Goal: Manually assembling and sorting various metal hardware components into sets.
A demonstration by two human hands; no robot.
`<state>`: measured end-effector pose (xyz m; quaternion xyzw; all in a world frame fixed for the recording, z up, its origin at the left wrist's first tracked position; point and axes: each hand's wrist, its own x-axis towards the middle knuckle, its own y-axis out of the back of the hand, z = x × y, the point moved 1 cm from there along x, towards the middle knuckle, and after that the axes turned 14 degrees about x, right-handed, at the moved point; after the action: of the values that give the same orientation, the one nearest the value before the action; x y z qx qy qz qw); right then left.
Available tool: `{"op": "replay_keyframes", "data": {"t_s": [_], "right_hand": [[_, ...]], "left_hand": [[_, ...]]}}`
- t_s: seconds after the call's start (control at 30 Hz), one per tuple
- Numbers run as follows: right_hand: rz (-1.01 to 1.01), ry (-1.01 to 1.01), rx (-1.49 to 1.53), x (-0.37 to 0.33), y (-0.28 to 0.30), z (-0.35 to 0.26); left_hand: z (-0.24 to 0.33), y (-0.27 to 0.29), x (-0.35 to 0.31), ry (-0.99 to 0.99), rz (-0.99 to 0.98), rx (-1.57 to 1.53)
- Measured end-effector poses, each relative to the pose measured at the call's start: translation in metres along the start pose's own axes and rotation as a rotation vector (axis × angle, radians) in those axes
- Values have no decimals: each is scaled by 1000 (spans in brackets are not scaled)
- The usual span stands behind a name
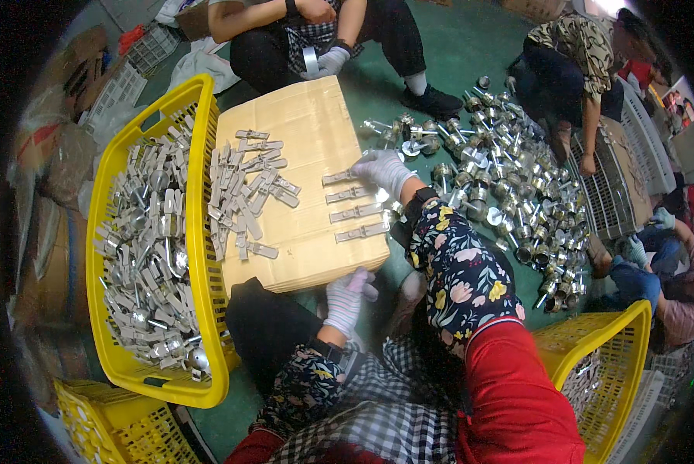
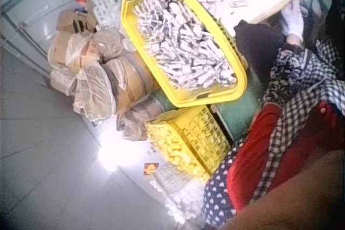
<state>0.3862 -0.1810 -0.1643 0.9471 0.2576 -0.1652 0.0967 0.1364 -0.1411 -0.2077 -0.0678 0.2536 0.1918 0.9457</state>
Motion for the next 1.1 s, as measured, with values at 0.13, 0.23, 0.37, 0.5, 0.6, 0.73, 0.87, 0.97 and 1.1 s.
{"op": "replay_keyframes", "data": {"t_s": [0.13,0.23,0.37,0.5,0.6,0.73,0.87,0.97,1.1], "right_hand": [[19,26,13,1,-2,1],[25,17,7,2,-3,0],[-3,-18,-13,6,-2,3],[15,1,-129,13,2,7],[22,2,-241,12,2,3],[166,-14,-649,-12,-14,-29],[159,-24,-812,-24,-19,-45],[227,116,-981,-33,-23,-49],[228,766,-714,-66,-51,-48]], "left_hand": [[0,1,-1,1,-25,44],[1,1,-3,-6,-13,44],[2,1,-3,-8,-7,54],[-2,-2,0,-12,-19,20],[-3,-3,0,3,-16,14],[-1,2,-2,0,24,48],[1,2,0,-1,7,39],[-1,2,-1,0,-24,47],[-8,-8,5,-108,-40,216]]}}
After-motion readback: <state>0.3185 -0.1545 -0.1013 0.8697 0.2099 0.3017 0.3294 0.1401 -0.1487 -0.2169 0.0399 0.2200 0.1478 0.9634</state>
